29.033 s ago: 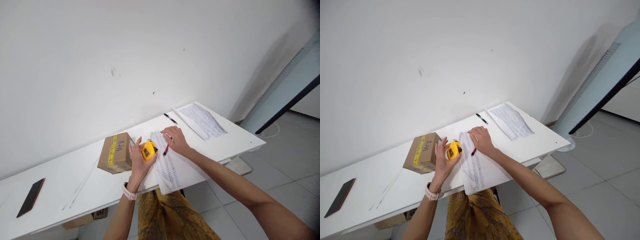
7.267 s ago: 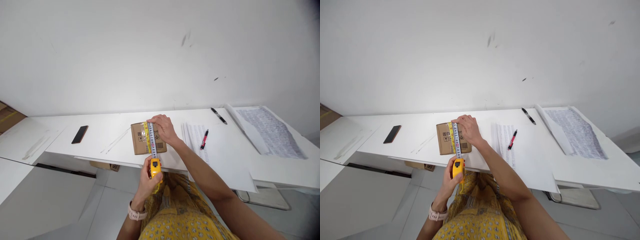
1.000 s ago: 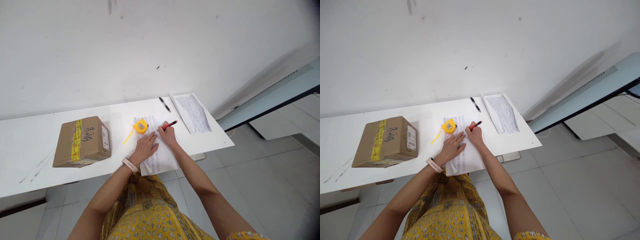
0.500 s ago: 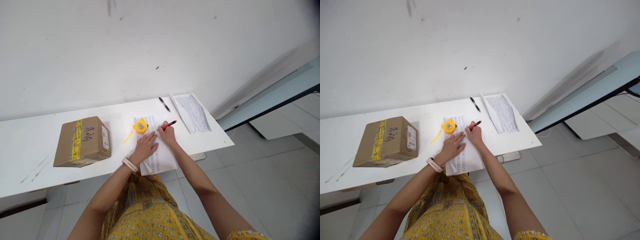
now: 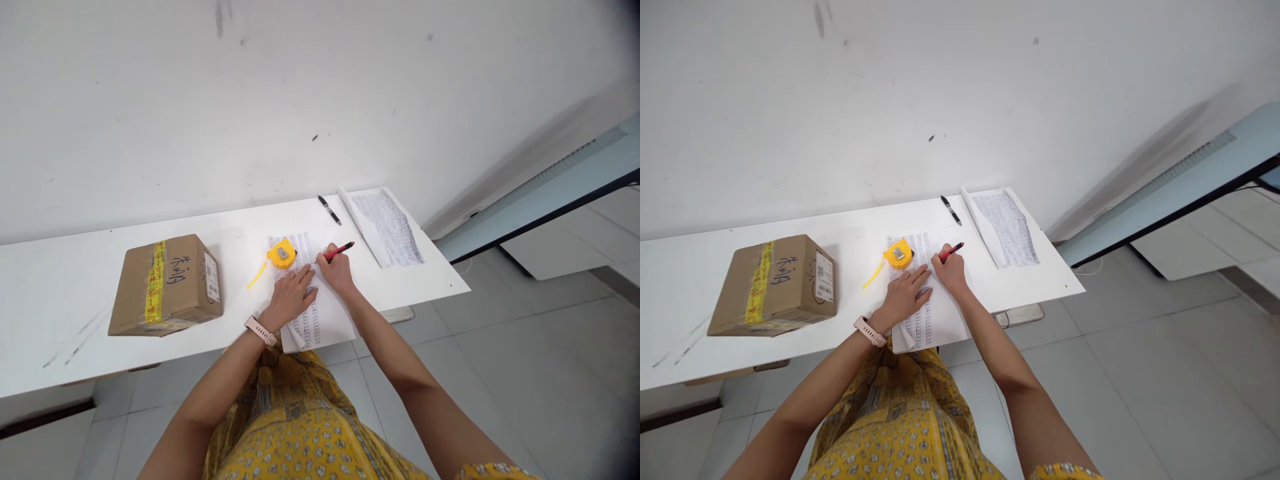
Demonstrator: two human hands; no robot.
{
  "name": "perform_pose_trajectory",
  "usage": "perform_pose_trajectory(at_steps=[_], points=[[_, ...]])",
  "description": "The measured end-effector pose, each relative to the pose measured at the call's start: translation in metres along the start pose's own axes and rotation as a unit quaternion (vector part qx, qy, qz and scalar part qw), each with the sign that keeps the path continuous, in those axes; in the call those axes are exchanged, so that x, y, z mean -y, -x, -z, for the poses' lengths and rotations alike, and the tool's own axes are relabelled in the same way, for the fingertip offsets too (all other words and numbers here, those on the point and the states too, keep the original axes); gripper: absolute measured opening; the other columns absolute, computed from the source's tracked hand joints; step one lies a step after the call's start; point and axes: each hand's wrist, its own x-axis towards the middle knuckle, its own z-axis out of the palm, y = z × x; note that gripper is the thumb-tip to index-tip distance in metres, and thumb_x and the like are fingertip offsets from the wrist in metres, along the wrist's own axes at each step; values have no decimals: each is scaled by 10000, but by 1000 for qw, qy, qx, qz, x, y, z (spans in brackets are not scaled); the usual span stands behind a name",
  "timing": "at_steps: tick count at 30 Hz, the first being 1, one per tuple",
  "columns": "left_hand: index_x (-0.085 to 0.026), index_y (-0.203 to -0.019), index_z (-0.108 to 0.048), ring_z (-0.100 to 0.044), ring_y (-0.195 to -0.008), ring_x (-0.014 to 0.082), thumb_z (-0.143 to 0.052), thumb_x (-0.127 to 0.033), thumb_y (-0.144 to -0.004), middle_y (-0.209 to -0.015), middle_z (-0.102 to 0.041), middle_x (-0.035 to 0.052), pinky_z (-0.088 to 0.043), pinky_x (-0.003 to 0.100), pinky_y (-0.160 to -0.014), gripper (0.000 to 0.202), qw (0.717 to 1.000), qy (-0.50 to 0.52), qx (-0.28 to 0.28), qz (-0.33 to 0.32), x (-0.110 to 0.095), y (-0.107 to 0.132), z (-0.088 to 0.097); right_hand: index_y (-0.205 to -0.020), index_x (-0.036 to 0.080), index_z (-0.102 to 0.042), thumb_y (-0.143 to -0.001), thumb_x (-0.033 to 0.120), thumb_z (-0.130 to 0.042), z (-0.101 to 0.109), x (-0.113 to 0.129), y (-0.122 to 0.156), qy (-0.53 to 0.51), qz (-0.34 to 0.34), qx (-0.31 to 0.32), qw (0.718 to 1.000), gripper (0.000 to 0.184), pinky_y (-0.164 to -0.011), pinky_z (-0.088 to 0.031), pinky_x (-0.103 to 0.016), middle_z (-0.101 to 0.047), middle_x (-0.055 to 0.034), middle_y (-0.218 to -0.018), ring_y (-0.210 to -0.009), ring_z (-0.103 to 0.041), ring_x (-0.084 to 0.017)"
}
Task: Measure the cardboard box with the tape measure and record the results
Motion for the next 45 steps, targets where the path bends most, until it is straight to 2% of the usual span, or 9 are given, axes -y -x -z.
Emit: perform_pose_trajectory(at_steps=[7, 11, 15, 21, 27, 30, 34, 41, 45], points=[[-233, -1318, -582, -643, -1048, 276, -541, -352, -940, -1426, -565, 77, -560, 405, -800, 398, 1000, 13, -15, -4, 1, 1, -3, -686, 251, -364, -832, 332, -501, 0, 1, 0, -31, -7, -48, 998, 216, -593, -360, -284, -447, 51, -599, -573, -444, -152], [-233, -1197, -639, -632, -1084, 237, -494, -268, -958, -1226, -680, 83, -528, 382, -898, 282, 995, 43, -89, 26, 5, 6, -2, -859, 222, -516, -906, 334, -448, 1, -1, 1, -22, 87, -86, 992, 140, -757, -437, -325, -589, -33, -847, -813, -539, -194], [-193, -1176, -620, -561, -1182, 302, -509, -294, -950, -1233, -647, 145, -454, 478, -977, 271, 976, 17, -177, 127, 13, -3, 8, -994, 201, -640, -870, 196, -454, -2, -7, 3, 129, 177, -19, 976, 223, -825, -417, -372, -606, -106, -981, -958, -516, -251], [-125, -1341, -466, -586, -1151, 325, -715, -290, -812, -1222, -638, 176, -440, 486, -980, 607, 974, 10, -105, 199, 30, -26, 26, -1205, 187, -643, -831, 35, -352, -14, -14, 6, 248, 179, -5, 952, 498, -802, -408, -394, -635, -128, -954, -897, -529, -263], [-196, -1389, -341, -623, -1061, 244, -812, -307, -711, -1166, -634, 106, -504, 369, -919, 832, 925, 234, -205, 217, 0, 32, 64, -1147, 164, -642, -935, 332, -379, -2, 10, 17, 63, 176, -126, 974, 377, -898, -452, -469, -664, -154, -980, -933, -578, -288], [-256, -1397, -312, -635, -962, 202, -799, -256, -712, -1097, -624, 64, -523, 329, -851, 840, 854, 421, -200, 232, -21, 81, 86, -1102, 204, -662, -946, 473, -386, 6, 52, 38, -88, 120, 46, 988, 415, -825, -502, -432, -689, -117, -967, -874, -623, -259], [-258, -1395, -343, -614, -982, 208, -788, -204, -680, -1092, -605, 57, -490, 350, -895, 843, 796, 499, -222, 261, -30, 134, 110, -1084, 235, -685, -925, 565, -453, 5, 117, 75, -179, 92, 341, 918, 433, -729, -510, -349, -677, -61, -882, -799, -622, -208], [-258, -1410, -396, -614, -985, 235, -796, -309, -695, -1080, -627, 62, -472, 342, -866, 820, 745, 517, -293, 305, -21, 196, 130, -983, 187, -632, -743, 601, -713, -40, 174, 113, -295, -20, 528, 796, 485, -699, -443, -307, -647, -31, -832, -743, -564, -152], [-255, -1397, -467, -609, -963, 236, -803, -378, -720, -1075, -627, 74, -490, 331, -827, 766, 718, 536, -306, 321, -9, 225, 140, -875, 184, -620, -755, 583, -697, -64, 200, 105, -270, 27, 542, 795, 424, -639, -383, -282, -604, -20, -786, -705, -506, -139]])
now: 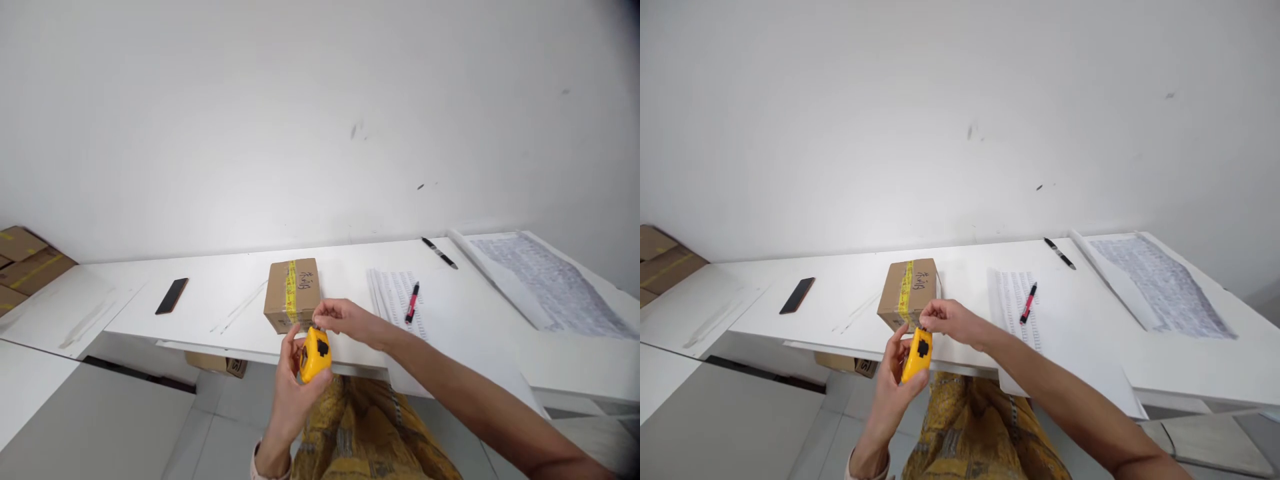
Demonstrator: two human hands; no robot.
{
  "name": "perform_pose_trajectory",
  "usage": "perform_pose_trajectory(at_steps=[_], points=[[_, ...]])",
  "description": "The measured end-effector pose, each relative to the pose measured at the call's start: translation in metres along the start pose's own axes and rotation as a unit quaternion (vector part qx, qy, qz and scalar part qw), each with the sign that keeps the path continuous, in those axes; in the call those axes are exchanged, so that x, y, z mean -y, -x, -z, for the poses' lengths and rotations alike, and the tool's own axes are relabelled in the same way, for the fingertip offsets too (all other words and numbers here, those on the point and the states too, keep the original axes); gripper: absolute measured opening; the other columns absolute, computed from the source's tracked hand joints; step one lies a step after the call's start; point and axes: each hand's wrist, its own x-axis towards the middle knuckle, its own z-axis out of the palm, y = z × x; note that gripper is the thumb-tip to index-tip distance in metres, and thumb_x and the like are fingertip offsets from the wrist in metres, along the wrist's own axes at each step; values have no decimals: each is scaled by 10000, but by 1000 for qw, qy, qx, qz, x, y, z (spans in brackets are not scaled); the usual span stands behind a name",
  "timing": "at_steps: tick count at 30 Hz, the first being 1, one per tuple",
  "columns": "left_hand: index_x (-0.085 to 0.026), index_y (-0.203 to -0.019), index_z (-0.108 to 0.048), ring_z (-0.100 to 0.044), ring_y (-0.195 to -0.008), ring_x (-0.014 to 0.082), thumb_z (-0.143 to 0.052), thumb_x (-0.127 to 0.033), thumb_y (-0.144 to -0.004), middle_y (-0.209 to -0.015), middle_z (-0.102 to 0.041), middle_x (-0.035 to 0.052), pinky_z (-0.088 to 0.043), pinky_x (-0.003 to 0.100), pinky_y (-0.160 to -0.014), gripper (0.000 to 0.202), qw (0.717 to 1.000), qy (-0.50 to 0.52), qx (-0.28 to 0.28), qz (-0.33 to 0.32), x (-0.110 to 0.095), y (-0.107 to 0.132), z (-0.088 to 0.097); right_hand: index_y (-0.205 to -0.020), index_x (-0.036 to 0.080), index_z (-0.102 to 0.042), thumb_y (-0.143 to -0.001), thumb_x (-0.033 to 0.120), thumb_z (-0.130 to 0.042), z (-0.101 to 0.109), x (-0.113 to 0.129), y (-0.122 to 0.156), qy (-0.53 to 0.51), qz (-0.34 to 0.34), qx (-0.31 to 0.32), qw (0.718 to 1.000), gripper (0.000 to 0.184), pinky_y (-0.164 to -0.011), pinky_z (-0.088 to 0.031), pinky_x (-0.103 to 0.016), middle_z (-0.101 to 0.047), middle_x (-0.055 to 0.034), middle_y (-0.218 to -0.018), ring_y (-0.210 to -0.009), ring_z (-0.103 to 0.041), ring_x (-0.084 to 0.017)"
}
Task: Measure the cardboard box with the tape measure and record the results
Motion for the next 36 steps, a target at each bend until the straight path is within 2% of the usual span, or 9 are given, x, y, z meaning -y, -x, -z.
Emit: perform_pose_trajectory(at_steps=[3, 7, 9, 13, 18, 22, 29, 33, 36], points=[[-231, -1371, -528, -634, -923, 259, -781, -442, -746, -1125, -631, 110, -535, 375, -790, 707, 993, 76, 61, 71, -8, 3, 25, -826, 189, -614, -777, 538, -663, 15, 27, -36, 90, 38, -36, 995, 356, -625, -347, -281, -569, -12, -765, -697, -469, -142], [-205, -1309, -579, -683, -783, 269, -747, -475, -765, -1267, -600, 172, -582, 437, -681, 629, 950, 209, 168, 158, -17, 2, 44, -730, 192, -564, -805, 394, -631, 45, 54, -99, 189, 42, -135, 972, 226, -624, -309, -275, -551, -1, -778, -709, -435, -137], [-197, -1263, -598, -695, -740, 263, -729, -472, -784, -1259, -616, 180, -591, 434, -657, 568, 940, 245, 168, 166, -19, -3, 44, -699, 190, -565, -780, 346, -654, 54, 53, -127, 199, 3, -168, 966, 197, -623, -312, -271, -559, -3, -779, -711, -432, -138], [-155, -1131, -658, -694, -690, 238, -701, -510, -804, -1169, -670, 172, -596, 371, -590, 485, 942, 261, 106, 181, -18, -10, 32, -641, 179, -582, -739, 296, -686, 53, 31, -159, 182, -40, -182, 965, 184, -615, -342, -270, -591, -14, -726, -708, -483, -152], [-117, -1073, -681, -689, -681, 222, -702, -534, -798, -1138, -682, 170, -599, 351, -580, 500, 944, 248, 85, 200, -13, -7, 24, -730, 165, -660, -763, 273, -657, 44, 5, -161, 132, -39, -179, 974, 113, -622, -413, -268, -660, -32, -758, -703, -566, -154], [-142, -1083, -666, -693, -665, 224, -718, -520, -785, -1102, -697, 152, -583, 327, -539, 484, 944, 256, 74, 195, -11, -4, 24, -786, 167, -687, -780, 334, -654, 44, -6, -158, 84, -31, -195, 977, 170, -652, -456, -267, -694, -37, -787, -697, -591, -147], [-137, -1094, -638, -687, -630, 219, -721, -517, -757, -1055, -705, 146, -532, 281, -464, 515, 951, 226, 62, 199, -14, -7, 22, -747, 160, -669, -751, 313, -679, 48, -5, -157, 64, -27, -181, 981, 154, -657, -432, -274, -673, -34, -765, -698, -564, -147], [-150, -1184, -619, -662, -587, 194, -741, -489, -713, -1037, -711, 131, -454, 231, -411, 593, 970, 152, 76, 174, -29, -15, 53, -703, 176, -584, -781, 314, -623, 62, 25, -140, 155, 23, -181, 971, 163, -639, -369, -271, -594, -5, -726, -681, -481, -129], [-153, -1291, -594, -662, -750, 212, -768, -433, -684, -1089, -705, 125, -524, 260, -567, 691, 988, 63, 73, 120, -48, -33, 97, -734, 201, -521, -811, 344, -583, 63, 47, -103, 183, 89, -194, 960, 175, -588, -317, -264, -509, 16, -689, -644, -415, -122]])
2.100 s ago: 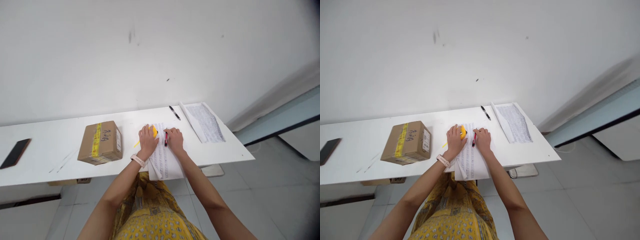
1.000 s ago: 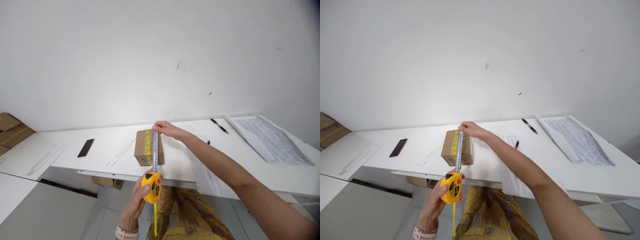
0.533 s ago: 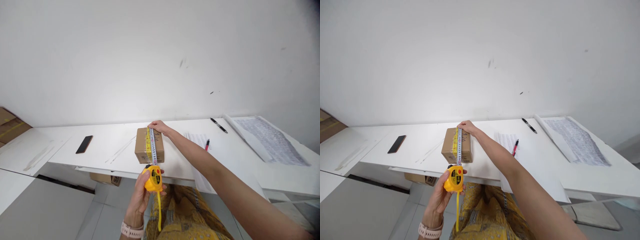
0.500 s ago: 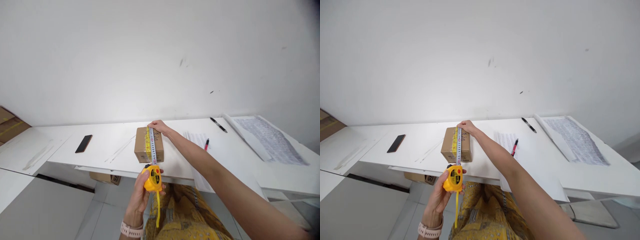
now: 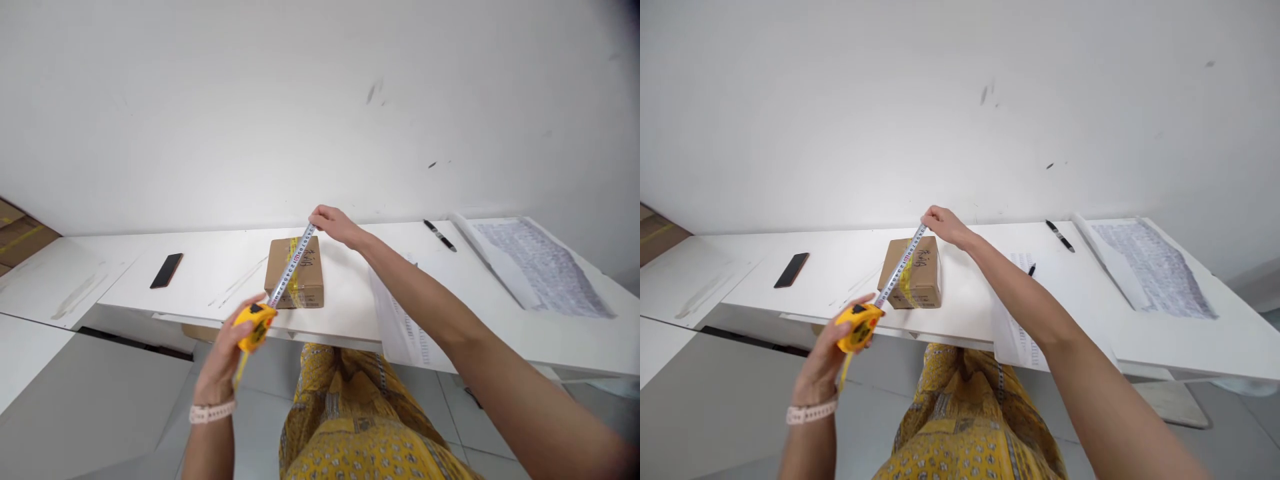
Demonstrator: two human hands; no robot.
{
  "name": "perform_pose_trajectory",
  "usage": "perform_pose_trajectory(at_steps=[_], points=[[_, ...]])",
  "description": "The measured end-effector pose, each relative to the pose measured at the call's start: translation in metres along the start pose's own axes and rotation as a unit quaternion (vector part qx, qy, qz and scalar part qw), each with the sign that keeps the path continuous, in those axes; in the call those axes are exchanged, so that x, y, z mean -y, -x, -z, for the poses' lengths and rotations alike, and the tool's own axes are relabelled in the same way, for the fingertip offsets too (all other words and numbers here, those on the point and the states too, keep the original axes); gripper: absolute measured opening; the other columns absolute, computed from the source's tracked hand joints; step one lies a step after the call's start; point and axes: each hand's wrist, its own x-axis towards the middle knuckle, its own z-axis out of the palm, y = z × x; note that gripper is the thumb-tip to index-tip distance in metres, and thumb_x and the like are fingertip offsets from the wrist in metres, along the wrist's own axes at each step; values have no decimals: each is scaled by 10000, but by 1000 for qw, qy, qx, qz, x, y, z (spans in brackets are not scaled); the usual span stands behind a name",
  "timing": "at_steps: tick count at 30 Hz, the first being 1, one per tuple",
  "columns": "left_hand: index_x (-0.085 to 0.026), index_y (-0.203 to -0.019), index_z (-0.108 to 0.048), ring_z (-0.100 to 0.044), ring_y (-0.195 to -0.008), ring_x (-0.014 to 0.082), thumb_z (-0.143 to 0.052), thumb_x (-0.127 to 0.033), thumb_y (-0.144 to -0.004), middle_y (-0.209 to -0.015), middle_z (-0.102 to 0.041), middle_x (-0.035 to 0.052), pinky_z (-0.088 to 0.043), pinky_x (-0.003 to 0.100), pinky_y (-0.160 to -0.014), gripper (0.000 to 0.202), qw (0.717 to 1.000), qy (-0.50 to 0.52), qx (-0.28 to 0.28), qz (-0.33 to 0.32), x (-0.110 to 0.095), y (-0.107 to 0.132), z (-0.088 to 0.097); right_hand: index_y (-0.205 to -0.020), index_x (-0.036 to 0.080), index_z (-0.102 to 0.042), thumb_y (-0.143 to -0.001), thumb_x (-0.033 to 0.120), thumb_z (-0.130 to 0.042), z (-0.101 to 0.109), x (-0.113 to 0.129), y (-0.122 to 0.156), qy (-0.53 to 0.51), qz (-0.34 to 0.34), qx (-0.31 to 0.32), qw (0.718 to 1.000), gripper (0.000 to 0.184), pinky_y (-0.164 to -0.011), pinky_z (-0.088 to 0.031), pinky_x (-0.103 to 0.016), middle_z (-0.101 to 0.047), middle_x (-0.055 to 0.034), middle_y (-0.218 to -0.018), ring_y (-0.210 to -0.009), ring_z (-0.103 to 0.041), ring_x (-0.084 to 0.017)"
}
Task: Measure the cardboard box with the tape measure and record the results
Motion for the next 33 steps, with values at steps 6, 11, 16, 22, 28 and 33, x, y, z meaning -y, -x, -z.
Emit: perform_pose_trajectory(at_steps=[6, 11, 16, 22, 28, 33], points=[[-103, -1265, -625, -620, -786, 223, -679, -462, -766, -1017, -704, 139, -496, 255, -570, 617, 993, -109, 17, -40, -46, -52, 73, -777, 235, -461, -846, 415, -545, -19, -9, 91, 5, 3, -50, 999, 211, -556, -297, -271, -423, 44, -616, -577, -372, -128], [-100, -1190, -652, -587, -713, 198, -655, -457, -770, -969, -693, 144, -462, 238, -534, 551, 981, -165, 104, -5, -51, -91, 83, -768, 240, -440, -860, 439, -518, -50, -45, 115, -36, -43, -107, 993, 233, -554, -292, -274, -411, 53, -609, -570, -368, -133], [-108, -1213, -628, -612, -767, 213, -619, -487, -814, -1017, -683, 151, -473, 248, -575, 550, 969, -193, 151, 2, -47, -102, 80, -858, 248, -463, -857, 455, -523, -61, -48, 111, -61, -61, -48, 995, 216, -585, -319, -265, -461, 63, -633, -605, -431, -140], [-133, -1225, -630, -625, -771, 212, -631, -470, -801, -1054, -678, 145, -458, 262, -585, 542, 961, -209, 182, 9, -47, -109, 72, -944, 258, -440, -787, 501, -604, -69, -49, 115, -121, -92, -53, 987, 333, -564, -318, -258, -376, 103, -554, -559, -409, -141], [-150, -1269, -605, -615, -754, 198, -640, -470, -786, -1119, -664, 155, -437, 255, -568, 580, 952, -217, 214, 13, -45, -112, 73, -949, 261, -438, -764, 542, -640, -69, -52, 120, -169, -111, -48, 978, 392, -515, -284, -257, -376, 105, -552, -507, -354, -125], [-146, -1235, -628, -612, -741, 201, -648, -482, -768, -1011, -686, 138, -440, 260, -581, 575, 956, -205, 209, 5, -43, -110, 72, -917, 262, -444, -795, 544, -599, -71, -53, 121, -135, -95, -49, 985, 345, -526, -302, -272, -393, 88, -562, -519, -376, -139]])
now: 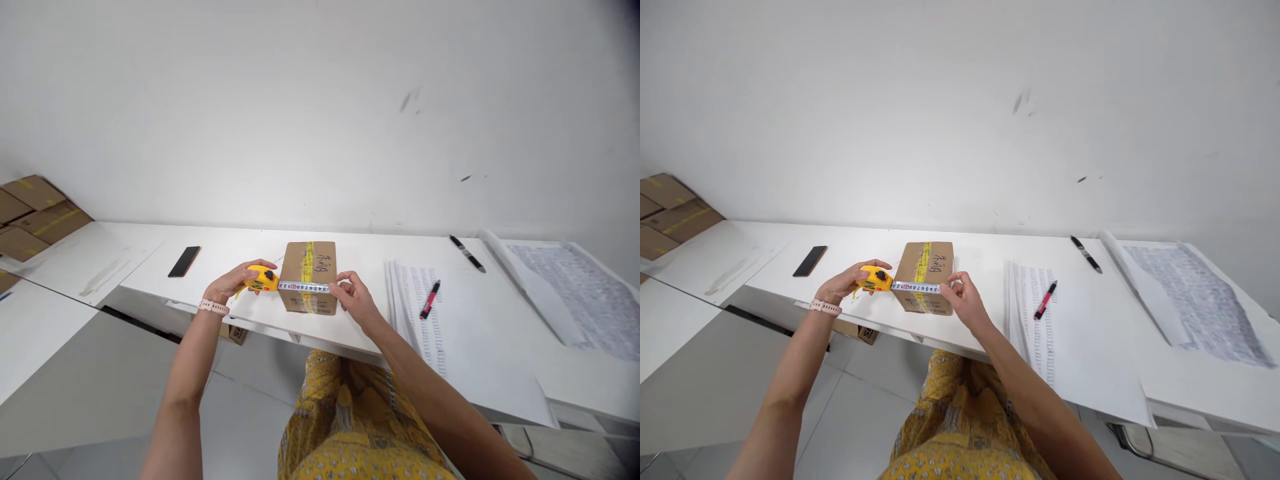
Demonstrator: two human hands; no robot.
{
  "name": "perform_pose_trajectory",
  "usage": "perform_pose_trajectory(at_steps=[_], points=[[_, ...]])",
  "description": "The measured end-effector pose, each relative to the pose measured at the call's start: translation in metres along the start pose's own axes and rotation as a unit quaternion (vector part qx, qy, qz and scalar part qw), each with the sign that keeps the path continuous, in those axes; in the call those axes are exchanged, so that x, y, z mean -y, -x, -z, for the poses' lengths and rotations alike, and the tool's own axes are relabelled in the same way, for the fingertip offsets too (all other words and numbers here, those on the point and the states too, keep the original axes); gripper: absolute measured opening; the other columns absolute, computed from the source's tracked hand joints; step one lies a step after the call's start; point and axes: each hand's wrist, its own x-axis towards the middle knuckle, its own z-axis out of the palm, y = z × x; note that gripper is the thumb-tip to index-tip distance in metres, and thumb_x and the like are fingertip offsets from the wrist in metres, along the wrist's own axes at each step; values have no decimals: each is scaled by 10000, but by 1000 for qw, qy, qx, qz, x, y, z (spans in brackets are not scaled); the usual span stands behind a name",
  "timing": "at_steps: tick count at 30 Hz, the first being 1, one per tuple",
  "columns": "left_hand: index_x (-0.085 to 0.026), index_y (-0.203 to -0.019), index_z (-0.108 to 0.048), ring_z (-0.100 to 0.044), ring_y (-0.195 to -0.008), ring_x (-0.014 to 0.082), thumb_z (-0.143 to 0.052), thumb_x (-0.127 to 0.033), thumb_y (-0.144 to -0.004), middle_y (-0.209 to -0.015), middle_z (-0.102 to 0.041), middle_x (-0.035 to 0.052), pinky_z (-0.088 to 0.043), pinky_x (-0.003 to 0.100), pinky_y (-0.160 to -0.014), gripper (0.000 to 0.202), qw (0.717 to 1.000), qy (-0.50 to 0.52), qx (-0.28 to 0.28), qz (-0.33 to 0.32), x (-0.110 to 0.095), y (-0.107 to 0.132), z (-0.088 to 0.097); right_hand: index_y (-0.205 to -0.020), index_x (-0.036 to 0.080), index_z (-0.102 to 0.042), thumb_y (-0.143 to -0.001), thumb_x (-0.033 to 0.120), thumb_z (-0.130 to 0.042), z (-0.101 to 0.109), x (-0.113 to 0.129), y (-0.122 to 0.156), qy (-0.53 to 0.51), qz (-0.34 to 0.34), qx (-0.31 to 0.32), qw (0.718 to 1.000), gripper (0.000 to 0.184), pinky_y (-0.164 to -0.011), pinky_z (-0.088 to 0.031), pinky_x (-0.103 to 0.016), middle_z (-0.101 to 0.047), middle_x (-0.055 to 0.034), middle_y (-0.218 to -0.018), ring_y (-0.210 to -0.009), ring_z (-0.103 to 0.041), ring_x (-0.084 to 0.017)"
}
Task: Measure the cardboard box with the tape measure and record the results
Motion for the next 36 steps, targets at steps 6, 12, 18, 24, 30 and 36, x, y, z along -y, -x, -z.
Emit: perform_pose_trajectory(at_steps=[6, 12, 18, 24, 30, 36], points=[[-166, -1277, -634, -626, -853, 249, -761, -377, -633, -1105, -663, 134, -498, 328, -705, 690, 999, 13, 26, -21, -18, 19, -17, -806, 250, -469, -891, 479, -491, 13, 34, 11, 166, 75, 20, 983, 246, -564, -306, -300, -456, 40, -608, -555, -423, -153], [-168, -1188, -693, -642, -868, 299, -857, -196, -535, -1063, -655, 161, -540, 400, -745, 674, 990, 96, 95, 26, -9, 63, -97, -802, 260, -518, -909, 486, -508, 35, 95, 27, 261, 150, 197, 933, 250, -596, -345, -313, -479, 27, -583, -542, -421, -153], [-153, -1199, -628, -642, -789, 207, -845, -485, -560, -1047, -618, 113, -562, 289, -641, 753, 943, 330, -28, -26, 54, 84, -151, -1198, 275, -595, -891, 620, -510, 36, 66, -2, 237, 225, 201, 923, 469, -920, -448, -425, -653, -95, -1140, -1071, -587, -273], [-161, -1180, -565, -676, -624, 184, -758, -486, -628, -1061, -619, 121, -479, 206, -430, 670, 908, 359, -184, -114, 61, 84, -137, -1420, 264, -485, -858, 616, -588, 24, 6, -38, 426, 342, 159, 822, 670, -1162, -188, -502, -397, -114, -1547, -1442, -306, -325], [-156, -1160, -558, -679, -631, 190, -736, -460, -669, -1060, -621, 117, -479, 222, -434, 605, 915, 321, -201, -142, 40, 58, -123, -1353, 266, -554, -926, 528, -530, 12, 15, -62, 438, 338, 127, 824, 501, -1085, -265, -482, -509, -113, -1465, -1335, -451, -304], [-156, -1161, -551, -663, -595, 174, -711, -450, -702, -1043, -640, 118, -449, 219, -415, 569, 918, 310, -202, -142, 22, 13, -122, -1273, 271, -603, -916, 517, -508, 17, 56, -112, 383, 257, 140, 876, 444, -1043, -277, -499, -617, -93, -1331, -1238, -502, -300]])
